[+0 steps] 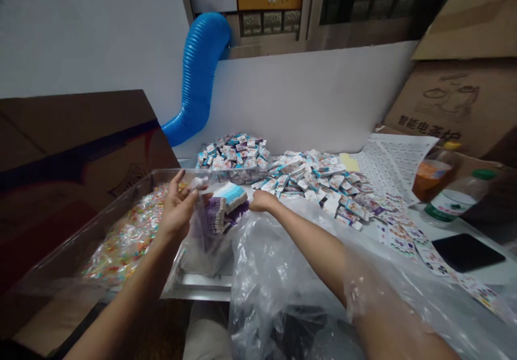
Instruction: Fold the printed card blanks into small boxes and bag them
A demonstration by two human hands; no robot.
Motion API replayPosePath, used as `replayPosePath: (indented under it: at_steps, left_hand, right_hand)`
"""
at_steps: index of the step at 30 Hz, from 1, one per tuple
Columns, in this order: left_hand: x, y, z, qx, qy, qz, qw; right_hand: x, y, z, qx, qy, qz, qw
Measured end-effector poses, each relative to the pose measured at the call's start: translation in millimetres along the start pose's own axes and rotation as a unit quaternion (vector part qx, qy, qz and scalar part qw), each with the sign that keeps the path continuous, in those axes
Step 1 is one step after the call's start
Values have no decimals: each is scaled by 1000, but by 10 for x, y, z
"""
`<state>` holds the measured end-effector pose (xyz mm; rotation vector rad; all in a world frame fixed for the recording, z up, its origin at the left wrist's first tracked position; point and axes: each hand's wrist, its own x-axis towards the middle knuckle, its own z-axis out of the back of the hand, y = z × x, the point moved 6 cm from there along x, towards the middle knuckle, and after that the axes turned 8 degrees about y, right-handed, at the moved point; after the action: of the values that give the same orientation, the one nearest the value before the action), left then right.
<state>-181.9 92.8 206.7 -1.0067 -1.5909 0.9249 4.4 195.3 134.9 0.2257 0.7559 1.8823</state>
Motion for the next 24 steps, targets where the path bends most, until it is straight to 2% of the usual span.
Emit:
replayPosePath:
  at_steps: [3,5,9,13,17,18,21,24]
  left_hand:
    - [-7,-5,2,-10,1,37,999]
    - [0,-5,11,-30,-15,71,997]
    - [58,-105,12,-74,-38,129,988]
    - [132,-476,66,-67,-31,104,992]
    - [88,-834,182,-75,-46,50,995]
    - [62,-869,194,-75,-48,52,995]
    - [-7,-853,160,-72,-44,87,993]
    - [-13,-864,41,-58,-16,45,997]
  right_hand:
    - [-16,-102,145,75,-36,-33,996]
    - [-49,-99,251,143,-50,-28,988]
    - [-145,33,311,286,-32,2,958]
    - [-351,208,443,377,-5,30,926]
    - [-728,394,910,461,-53,92,881]
    - [-837,425,1018,494,-68,104,861]
    - [-1156,450,1197,546,-88,101,827]
    - [-1458,401,1257,536,-107,94,832]
